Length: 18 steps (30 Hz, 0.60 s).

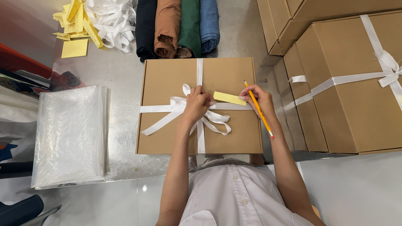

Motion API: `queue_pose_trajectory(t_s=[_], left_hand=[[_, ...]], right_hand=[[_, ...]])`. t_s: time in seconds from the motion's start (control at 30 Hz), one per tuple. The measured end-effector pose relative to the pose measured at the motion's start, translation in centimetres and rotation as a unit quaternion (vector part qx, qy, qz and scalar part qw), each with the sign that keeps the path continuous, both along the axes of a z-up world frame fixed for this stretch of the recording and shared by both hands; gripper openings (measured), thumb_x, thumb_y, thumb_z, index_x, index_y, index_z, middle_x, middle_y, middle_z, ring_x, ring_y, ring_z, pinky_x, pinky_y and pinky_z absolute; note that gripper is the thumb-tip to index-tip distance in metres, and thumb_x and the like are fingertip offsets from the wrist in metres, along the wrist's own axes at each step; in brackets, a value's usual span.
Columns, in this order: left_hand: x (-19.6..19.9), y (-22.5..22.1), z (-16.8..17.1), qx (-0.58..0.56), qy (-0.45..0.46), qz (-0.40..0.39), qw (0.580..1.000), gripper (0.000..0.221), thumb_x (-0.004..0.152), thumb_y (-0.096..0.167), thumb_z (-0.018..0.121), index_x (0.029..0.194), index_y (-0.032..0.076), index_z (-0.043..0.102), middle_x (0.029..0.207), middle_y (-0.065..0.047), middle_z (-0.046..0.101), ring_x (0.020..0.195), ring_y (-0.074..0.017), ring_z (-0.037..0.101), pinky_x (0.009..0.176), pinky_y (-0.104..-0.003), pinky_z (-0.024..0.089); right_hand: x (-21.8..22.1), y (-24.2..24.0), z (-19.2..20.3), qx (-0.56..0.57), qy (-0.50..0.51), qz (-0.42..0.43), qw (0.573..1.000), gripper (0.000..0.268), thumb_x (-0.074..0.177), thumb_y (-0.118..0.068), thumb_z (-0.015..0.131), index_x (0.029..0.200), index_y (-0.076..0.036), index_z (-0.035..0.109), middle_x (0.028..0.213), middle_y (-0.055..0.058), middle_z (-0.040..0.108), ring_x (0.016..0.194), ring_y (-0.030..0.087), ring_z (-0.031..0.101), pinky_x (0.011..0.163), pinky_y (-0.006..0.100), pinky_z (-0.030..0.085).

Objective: The person ties a white ribbon into a bow on a cardboard box, then picks up a yellow sticky note and a pencil. They write on the note and place it on the box.

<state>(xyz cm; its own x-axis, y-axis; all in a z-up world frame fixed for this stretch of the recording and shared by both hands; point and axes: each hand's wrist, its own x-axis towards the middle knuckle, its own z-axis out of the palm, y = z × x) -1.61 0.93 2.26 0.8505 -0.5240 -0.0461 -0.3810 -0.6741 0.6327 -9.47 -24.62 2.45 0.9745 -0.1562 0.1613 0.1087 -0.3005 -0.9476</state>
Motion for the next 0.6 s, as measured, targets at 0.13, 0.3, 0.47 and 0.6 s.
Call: queue_pose_trajectory(t_s=[0.13,0.3,0.47,0.6], left_hand=[[0.0,0.1,0.1,-0.007,0.001,0.000,1.000,0.008,0.090,0.024,0.073,0.090,0.016,0.073,0.098,-0.001,0.046,0.103,-0.0243,0.046,0.091,-0.038,0.038],[0.1,0.0,-0.1,-0.006,-0.005,0.002,1.000,0.009,0.090,0.026,0.074,0.090,0.016,0.073,0.098,-0.001,0.047,0.103,-0.0242,0.047,0.090,-0.038,0.039],[0.1,0.0,-0.4,-0.011,0.000,0.005,1.000,0.009,0.091,0.025,0.073,0.089,0.016,0.073,0.097,-0.001,0.046,0.103,-0.0236,0.046,0.090,-0.037,0.039],[0.1,0.0,-0.6,-0.007,0.003,0.005,1.000,0.007,0.091,0.024,0.073,0.090,0.016,0.073,0.098,-0.001,0.046,0.104,-0.0242,0.047,0.090,-0.038,0.040]], right_hand=[[0.0,0.4,0.3,-0.007,-0.010,-0.012,1.000,0.019,0.090,0.001,0.076,0.105,-0.008,0.067,0.095,0.010,0.074,0.094,0.016,0.072,0.092,0.032,0.054],[0.2,0.3,0.2,-0.012,-0.010,-0.003,1.000,0.020,0.089,0.002,0.076,0.104,-0.008,0.068,0.094,0.010,0.075,0.094,0.017,0.072,0.092,0.033,0.054],[0.2,-0.6,0.1,0.016,0.011,0.010,1.000,0.021,0.089,0.003,0.075,0.105,-0.007,0.067,0.095,0.010,0.073,0.093,0.016,0.071,0.090,0.033,0.055],[0.0,-0.7,1.7,0.053,0.010,-0.004,0.999,0.025,0.089,0.002,0.076,0.110,-0.005,0.065,0.097,0.012,0.072,0.091,0.016,0.069,0.089,0.032,0.055]])
